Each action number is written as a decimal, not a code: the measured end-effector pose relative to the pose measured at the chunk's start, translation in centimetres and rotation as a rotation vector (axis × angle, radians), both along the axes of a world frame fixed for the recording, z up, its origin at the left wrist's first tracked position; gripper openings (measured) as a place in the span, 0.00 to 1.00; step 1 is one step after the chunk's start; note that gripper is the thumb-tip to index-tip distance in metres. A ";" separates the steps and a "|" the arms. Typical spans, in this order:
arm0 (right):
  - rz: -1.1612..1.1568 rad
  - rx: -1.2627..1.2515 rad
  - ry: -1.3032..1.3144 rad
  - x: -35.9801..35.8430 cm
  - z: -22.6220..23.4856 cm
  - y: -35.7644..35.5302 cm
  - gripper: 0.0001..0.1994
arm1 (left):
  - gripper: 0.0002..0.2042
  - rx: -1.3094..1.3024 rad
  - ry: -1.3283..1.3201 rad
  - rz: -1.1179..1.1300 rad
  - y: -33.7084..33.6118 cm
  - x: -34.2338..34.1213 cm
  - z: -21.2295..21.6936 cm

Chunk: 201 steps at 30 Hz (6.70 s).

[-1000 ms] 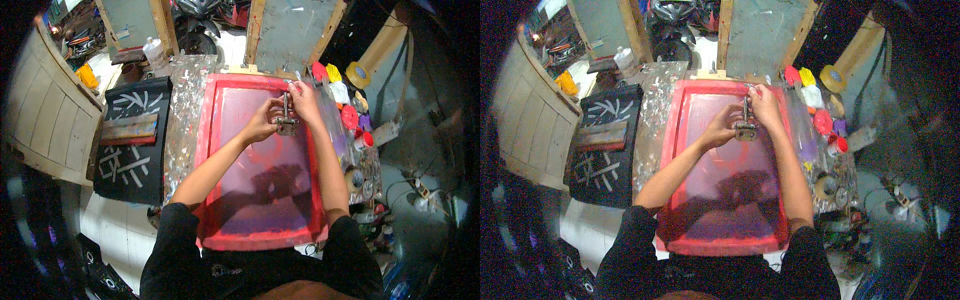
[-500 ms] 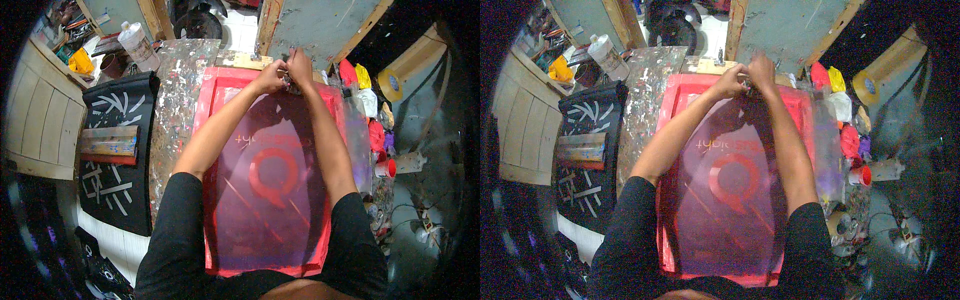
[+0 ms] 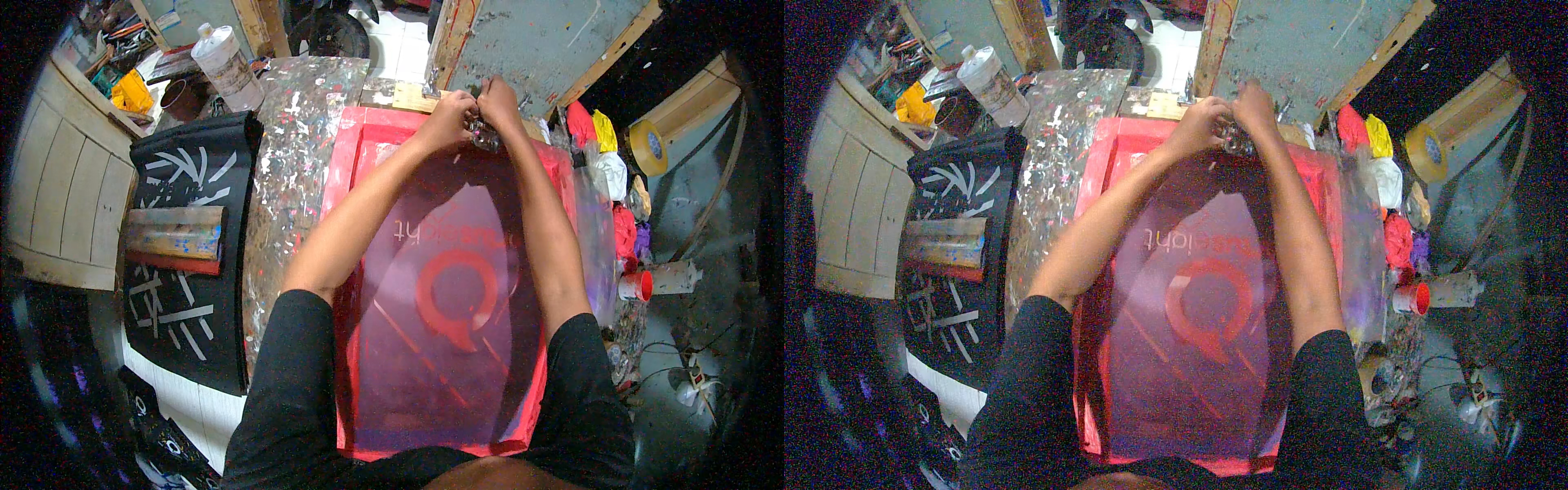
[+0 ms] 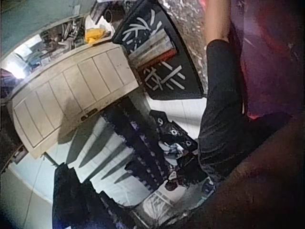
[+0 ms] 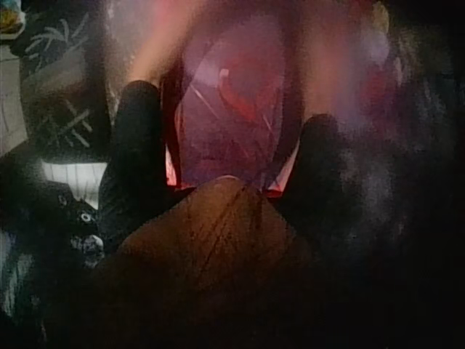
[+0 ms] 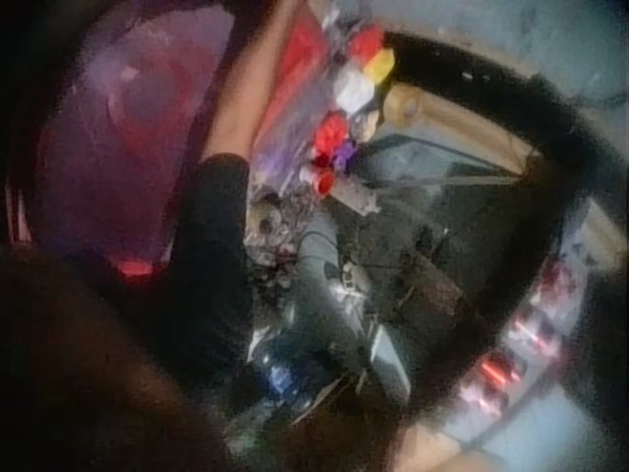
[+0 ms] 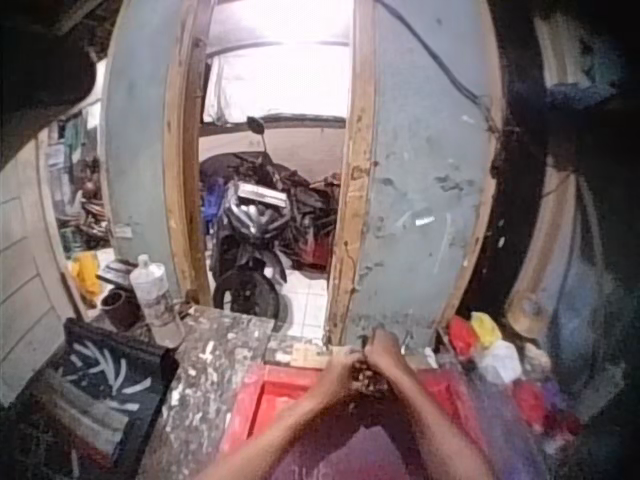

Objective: The person places a red screen printing frame onto a workbench and secures it using a metal clamp. They adjust the clamp's position and tighten it to hold the frame in place, then briefly use a squeegee on the frame's surface.

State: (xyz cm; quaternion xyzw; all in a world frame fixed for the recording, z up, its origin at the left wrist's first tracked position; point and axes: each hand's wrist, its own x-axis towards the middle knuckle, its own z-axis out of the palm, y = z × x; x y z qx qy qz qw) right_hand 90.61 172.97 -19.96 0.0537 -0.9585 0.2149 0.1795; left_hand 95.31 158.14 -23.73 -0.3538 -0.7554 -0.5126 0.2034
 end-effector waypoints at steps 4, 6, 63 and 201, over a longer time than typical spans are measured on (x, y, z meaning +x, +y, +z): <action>0.011 0.104 -0.003 -0.2 -0.2 0.0 0.15 | 0.16 -0.094 -0.061 0.126 0.1 1.0 -0.4; 0.020 0.115 -0.010 -0.1 -0.1 -0.2 0.15 | 0.14 -0.062 -0.051 0.114 0.1 1.6 -0.4; 0.208 -0.617 -0.284 -2.8 -0.8 3.3 0.12 | 0.29 -0.636 0.236 0.092 -1.2 -2.5 -1.6; 0.411 0.177 -0.173 1.0 1.2 5.3 0.25 | 0.27 -0.519 0.232 0.089 -1.5 -0.8 -0.3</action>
